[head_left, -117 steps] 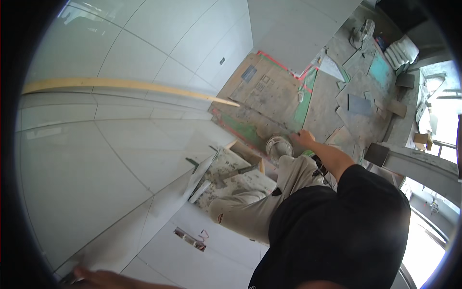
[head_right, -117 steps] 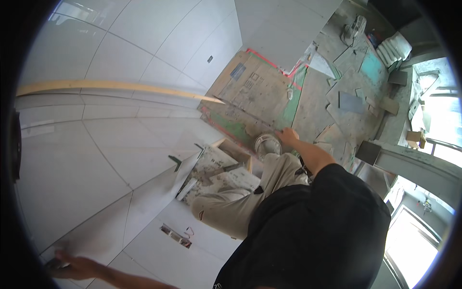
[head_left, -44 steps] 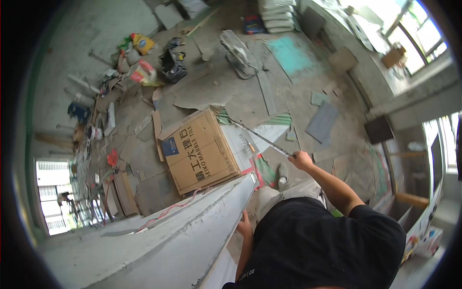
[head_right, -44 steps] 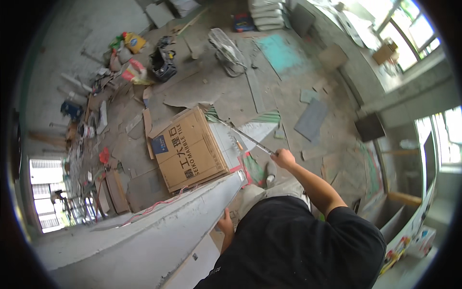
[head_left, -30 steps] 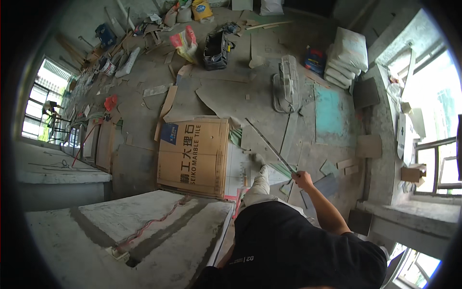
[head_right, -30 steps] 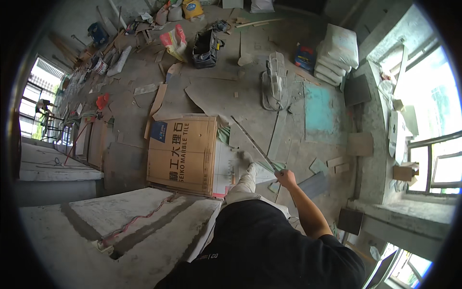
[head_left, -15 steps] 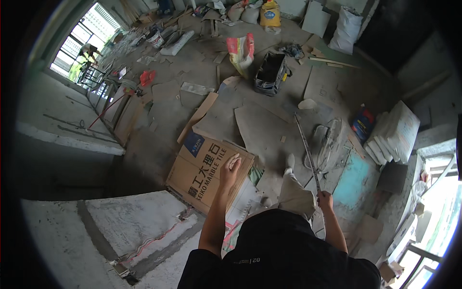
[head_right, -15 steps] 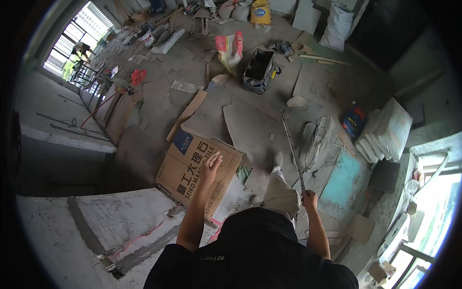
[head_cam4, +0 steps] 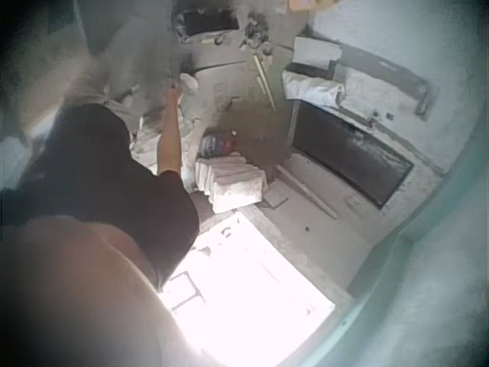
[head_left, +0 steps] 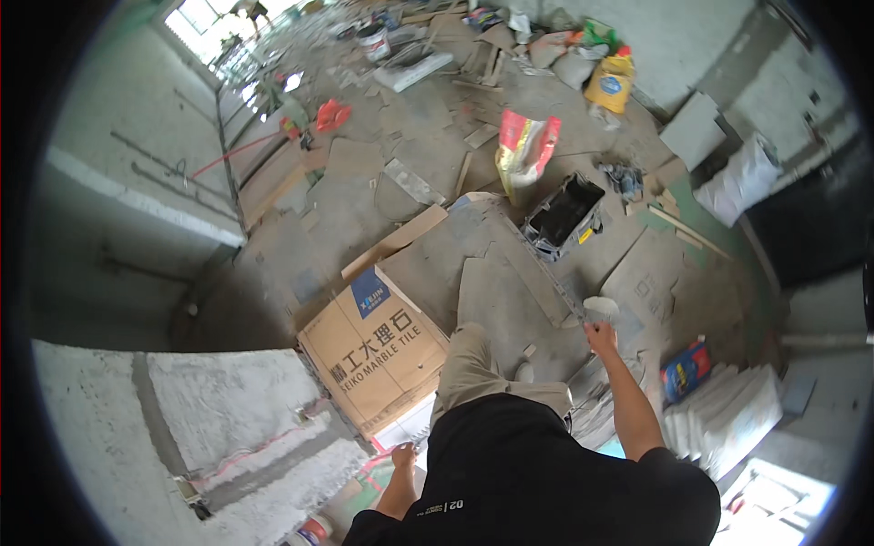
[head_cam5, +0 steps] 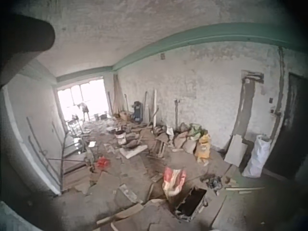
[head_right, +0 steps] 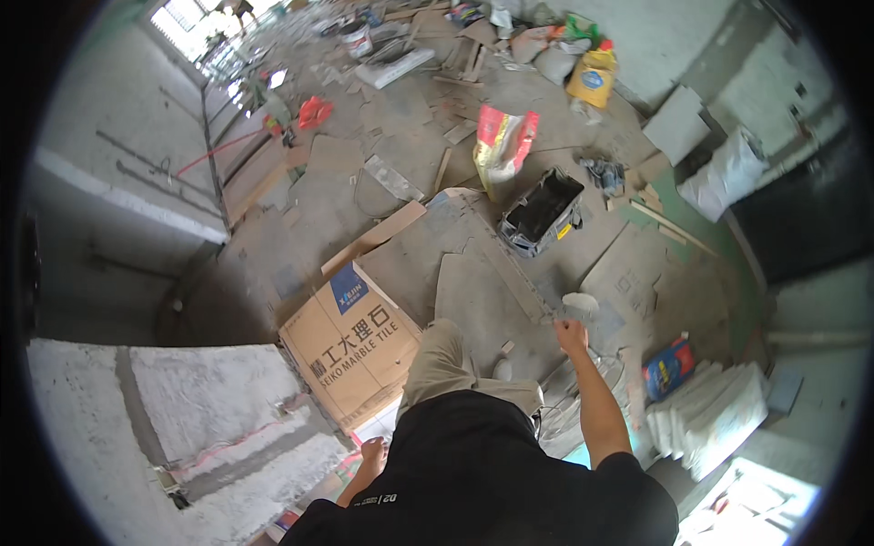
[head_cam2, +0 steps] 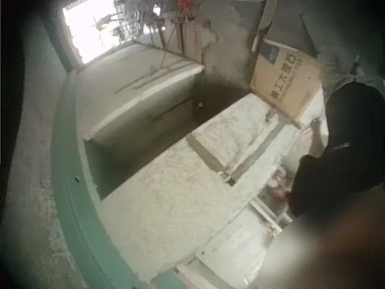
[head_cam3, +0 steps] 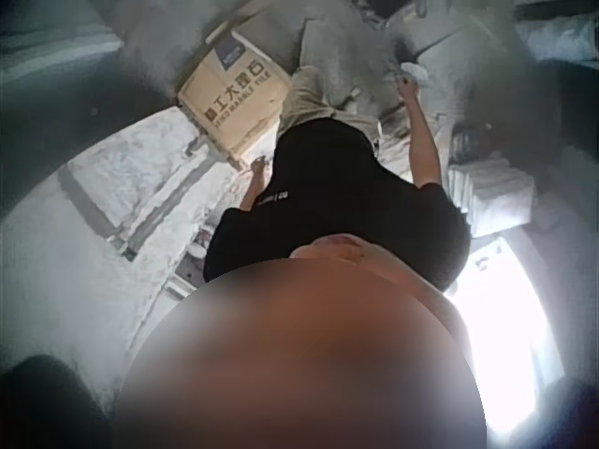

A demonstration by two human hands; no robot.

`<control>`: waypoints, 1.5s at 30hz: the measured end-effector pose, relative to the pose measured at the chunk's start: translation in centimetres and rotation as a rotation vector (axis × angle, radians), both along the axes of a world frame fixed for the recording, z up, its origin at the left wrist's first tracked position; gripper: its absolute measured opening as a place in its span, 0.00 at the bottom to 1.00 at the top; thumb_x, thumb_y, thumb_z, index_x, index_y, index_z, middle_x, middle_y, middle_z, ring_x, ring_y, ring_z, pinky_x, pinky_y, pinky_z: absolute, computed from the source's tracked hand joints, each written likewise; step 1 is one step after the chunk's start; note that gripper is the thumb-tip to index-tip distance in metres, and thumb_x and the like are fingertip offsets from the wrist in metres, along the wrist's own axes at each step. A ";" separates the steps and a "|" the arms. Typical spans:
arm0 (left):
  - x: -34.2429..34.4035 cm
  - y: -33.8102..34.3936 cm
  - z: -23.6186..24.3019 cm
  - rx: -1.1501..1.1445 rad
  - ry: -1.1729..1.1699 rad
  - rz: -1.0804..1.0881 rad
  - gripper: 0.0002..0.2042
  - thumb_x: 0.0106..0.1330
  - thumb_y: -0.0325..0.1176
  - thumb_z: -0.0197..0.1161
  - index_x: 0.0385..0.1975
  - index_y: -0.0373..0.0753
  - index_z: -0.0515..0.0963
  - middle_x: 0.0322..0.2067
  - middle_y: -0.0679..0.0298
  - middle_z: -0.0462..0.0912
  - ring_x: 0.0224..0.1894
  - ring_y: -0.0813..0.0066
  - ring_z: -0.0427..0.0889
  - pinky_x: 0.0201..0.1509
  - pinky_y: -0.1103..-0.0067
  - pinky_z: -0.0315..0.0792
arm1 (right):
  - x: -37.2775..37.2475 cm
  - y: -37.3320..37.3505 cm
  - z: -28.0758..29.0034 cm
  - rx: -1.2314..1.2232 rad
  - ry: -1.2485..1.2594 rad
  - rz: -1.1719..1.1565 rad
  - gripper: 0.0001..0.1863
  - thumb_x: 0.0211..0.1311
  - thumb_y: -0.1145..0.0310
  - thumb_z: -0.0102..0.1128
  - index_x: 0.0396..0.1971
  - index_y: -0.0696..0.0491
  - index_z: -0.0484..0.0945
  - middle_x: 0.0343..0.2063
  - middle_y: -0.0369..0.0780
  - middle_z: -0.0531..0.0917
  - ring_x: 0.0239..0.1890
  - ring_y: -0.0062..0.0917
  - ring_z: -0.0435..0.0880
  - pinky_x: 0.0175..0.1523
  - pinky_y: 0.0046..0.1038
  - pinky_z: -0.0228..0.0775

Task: Measuring and marking various tiles for cutting at a renovation site.

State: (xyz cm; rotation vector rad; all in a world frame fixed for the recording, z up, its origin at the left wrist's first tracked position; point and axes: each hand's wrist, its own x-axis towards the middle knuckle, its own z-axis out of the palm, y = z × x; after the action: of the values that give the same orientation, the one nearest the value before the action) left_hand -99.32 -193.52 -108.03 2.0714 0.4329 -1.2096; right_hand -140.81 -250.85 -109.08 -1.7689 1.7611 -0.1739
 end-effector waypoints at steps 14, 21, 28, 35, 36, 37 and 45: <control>26.6 -43.5 -5.3 -0.262 -0.331 -0.518 0.20 0.83 0.45 0.52 0.50 0.35 0.86 0.37 0.64 0.91 0.40 0.67 0.91 0.49 0.67 0.84 | 28.2 -28.0 -2.4 0.504 -0.077 -0.126 0.21 0.71 0.52 0.67 0.25 0.55 0.85 0.16 0.38 0.82 0.14 0.24 0.77 0.19 0.31 0.66; 57.2 -67.2 1.8 -0.544 -0.392 0.225 0.20 0.81 0.44 0.64 0.59 0.33 0.82 0.45 0.56 0.90 0.40 0.69 0.89 0.44 0.76 0.82 | 45.0 -45.5 0.2 0.516 -0.197 -0.215 0.21 0.76 0.54 0.66 0.28 0.55 0.83 0.16 0.37 0.79 0.12 0.21 0.72 0.17 0.29 0.59; 74.2 -78.7 -5.9 -0.515 -0.288 0.190 0.17 0.80 0.42 0.64 0.56 0.34 0.84 0.43 0.54 0.91 0.38 0.68 0.88 0.41 0.72 0.81 | 68.1 -60.5 -1.6 0.644 -0.321 -0.168 0.22 0.78 0.54 0.63 0.26 0.54 0.80 0.17 0.36 0.78 0.12 0.20 0.71 0.16 0.27 0.58; 76.5 -91.4 -6.8 0.026 -0.317 -0.871 0.16 0.77 0.40 0.60 0.55 0.41 0.88 0.47 0.53 0.92 0.49 0.49 0.90 0.55 0.60 0.81 | 83.0 -90.7 -13.2 0.184 0.398 0.379 0.30 0.69 0.43 0.66 0.31 0.61 0.86 0.29 0.45 0.90 0.38 0.41 0.92 0.40 0.46 0.82; 78.6 -88.3 -3.3 0.113 -0.292 -0.735 0.17 0.77 0.41 0.61 0.57 0.40 0.87 0.47 0.53 0.92 0.49 0.51 0.90 0.55 0.61 0.81 | 94.7 -91.0 -10.2 0.376 0.246 0.202 0.27 0.69 0.46 0.68 0.29 0.59 0.86 0.25 0.42 0.88 0.28 0.35 0.89 0.31 0.42 0.77; 81.9 -91.3 -2.5 0.096 -0.297 -0.622 0.18 0.77 0.42 0.61 0.58 0.40 0.87 0.47 0.53 0.92 0.49 0.53 0.90 0.55 0.61 0.82 | 101.5 -94.8 -8.2 0.531 -0.024 0.120 0.23 0.71 0.49 0.68 0.27 0.56 0.85 0.21 0.39 0.84 0.19 0.27 0.82 0.23 0.37 0.68; 110.0 -114.9 -4.7 -0.129 -0.240 0.234 0.23 0.76 0.46 0.64 0.60 0.37 0.87 0.46 0.51 0.94 0.49 0.70 0.89 0.53 0.66 0.80 | 147.7 -120.4 4.9 0.300 -0.367 0.281 0.22 0.77 0.49 0.66 0.30 0.53 0.82 0.17 0.35 0.79 0.15 0.20 0.74 0.19 0.30 0.63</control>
State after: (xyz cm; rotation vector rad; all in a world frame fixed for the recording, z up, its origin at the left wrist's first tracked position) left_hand 10.70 -308.44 -112.74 1.9627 0.4567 -0.8199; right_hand 6.93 -371.24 -104.20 -1.6214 1.1994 -0.1011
